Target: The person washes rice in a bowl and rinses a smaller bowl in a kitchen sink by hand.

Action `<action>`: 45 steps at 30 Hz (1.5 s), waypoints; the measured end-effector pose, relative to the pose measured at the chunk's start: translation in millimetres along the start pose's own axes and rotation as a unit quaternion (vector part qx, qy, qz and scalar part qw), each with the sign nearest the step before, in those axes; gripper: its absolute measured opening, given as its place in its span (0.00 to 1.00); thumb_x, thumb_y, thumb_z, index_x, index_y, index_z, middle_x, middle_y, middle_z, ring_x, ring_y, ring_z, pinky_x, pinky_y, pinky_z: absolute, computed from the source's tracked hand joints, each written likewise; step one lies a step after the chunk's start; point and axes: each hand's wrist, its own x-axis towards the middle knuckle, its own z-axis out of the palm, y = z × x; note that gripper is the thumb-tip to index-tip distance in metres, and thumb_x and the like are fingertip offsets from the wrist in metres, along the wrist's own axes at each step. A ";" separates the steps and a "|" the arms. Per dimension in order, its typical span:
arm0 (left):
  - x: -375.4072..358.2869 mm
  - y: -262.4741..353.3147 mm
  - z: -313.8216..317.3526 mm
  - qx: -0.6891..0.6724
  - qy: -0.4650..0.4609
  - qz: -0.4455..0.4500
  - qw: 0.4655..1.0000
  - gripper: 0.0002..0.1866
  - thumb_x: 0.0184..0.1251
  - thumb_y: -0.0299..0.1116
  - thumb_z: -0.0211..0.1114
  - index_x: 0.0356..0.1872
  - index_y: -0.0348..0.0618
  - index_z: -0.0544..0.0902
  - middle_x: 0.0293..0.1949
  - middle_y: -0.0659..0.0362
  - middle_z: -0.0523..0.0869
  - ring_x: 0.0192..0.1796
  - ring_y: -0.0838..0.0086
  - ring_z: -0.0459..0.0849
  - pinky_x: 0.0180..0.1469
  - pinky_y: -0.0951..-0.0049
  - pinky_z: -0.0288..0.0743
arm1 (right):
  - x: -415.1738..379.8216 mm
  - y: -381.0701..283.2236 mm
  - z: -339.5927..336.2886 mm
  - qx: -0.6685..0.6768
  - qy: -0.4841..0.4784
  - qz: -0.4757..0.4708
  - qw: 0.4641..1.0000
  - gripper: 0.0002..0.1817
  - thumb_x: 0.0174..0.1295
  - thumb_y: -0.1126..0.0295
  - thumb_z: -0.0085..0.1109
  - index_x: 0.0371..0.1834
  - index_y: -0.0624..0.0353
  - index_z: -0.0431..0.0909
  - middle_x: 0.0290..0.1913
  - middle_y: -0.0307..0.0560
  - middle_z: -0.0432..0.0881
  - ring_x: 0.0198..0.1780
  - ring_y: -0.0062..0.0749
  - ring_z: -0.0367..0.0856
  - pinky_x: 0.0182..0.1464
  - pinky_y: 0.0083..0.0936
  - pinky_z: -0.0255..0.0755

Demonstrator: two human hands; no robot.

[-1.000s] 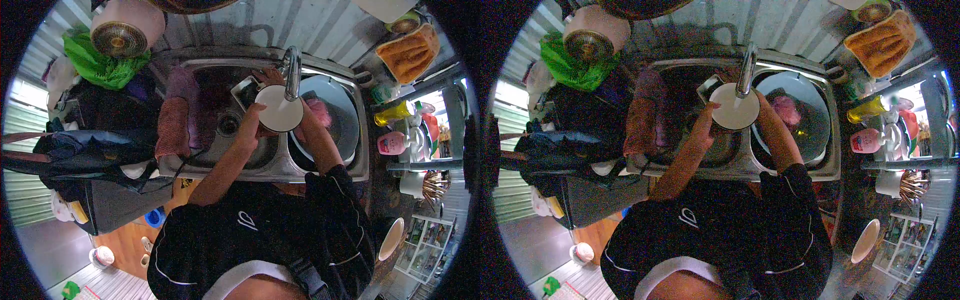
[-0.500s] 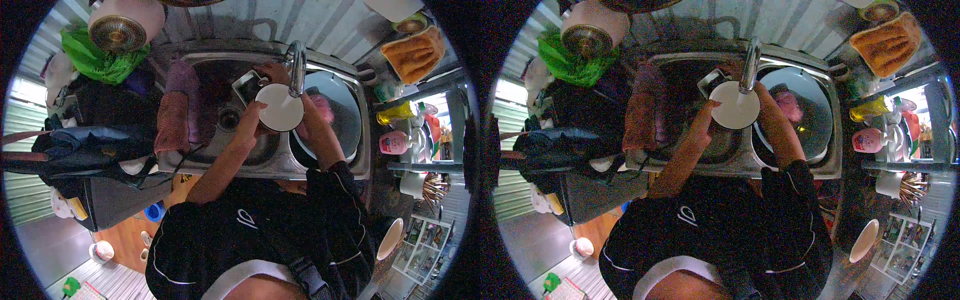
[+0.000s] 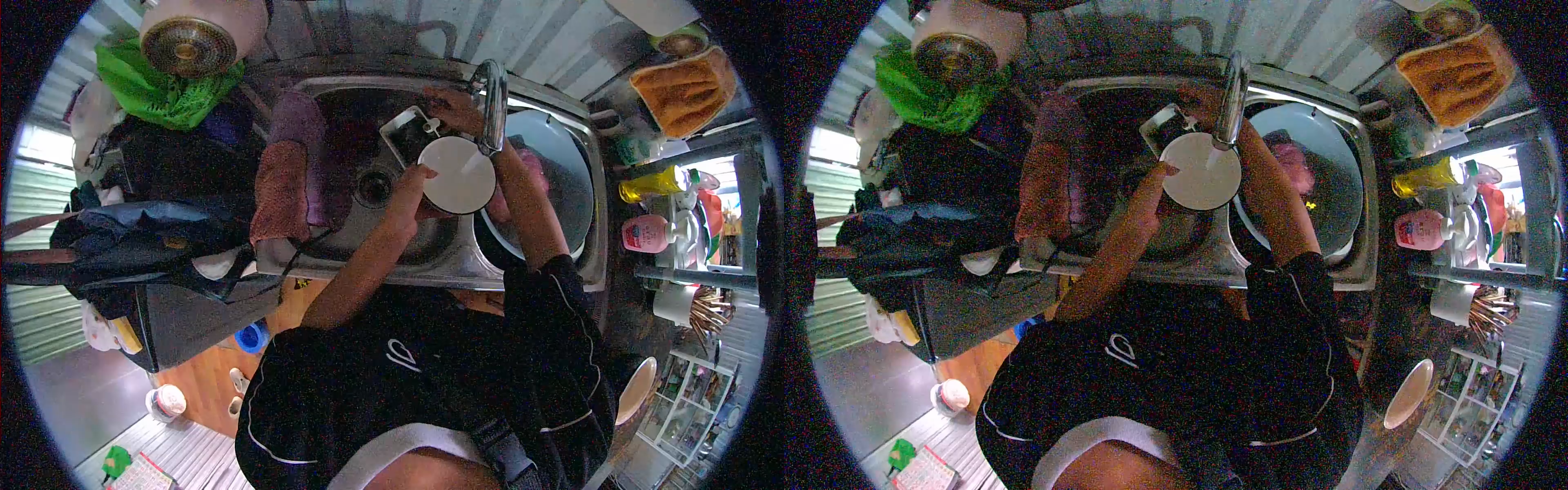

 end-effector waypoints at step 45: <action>-68.3 -121.9 181.5 0.152 -0.360 -0.119 0.913 0.28 0.47 0.40 0.51 0.50 0.36 0.61 0.45 0.51 0.72 0.43 0.62 0.76 0.38 0.59 0.75 | -605.9 -154.1 10.6 0.331 0.692 0.336 0.547 0.14 0.54 0.65 0.44 0.38 0.62 0.73 0.32 0.40 0.75 0.29 0.21 0.71 0.31 0.15 0.63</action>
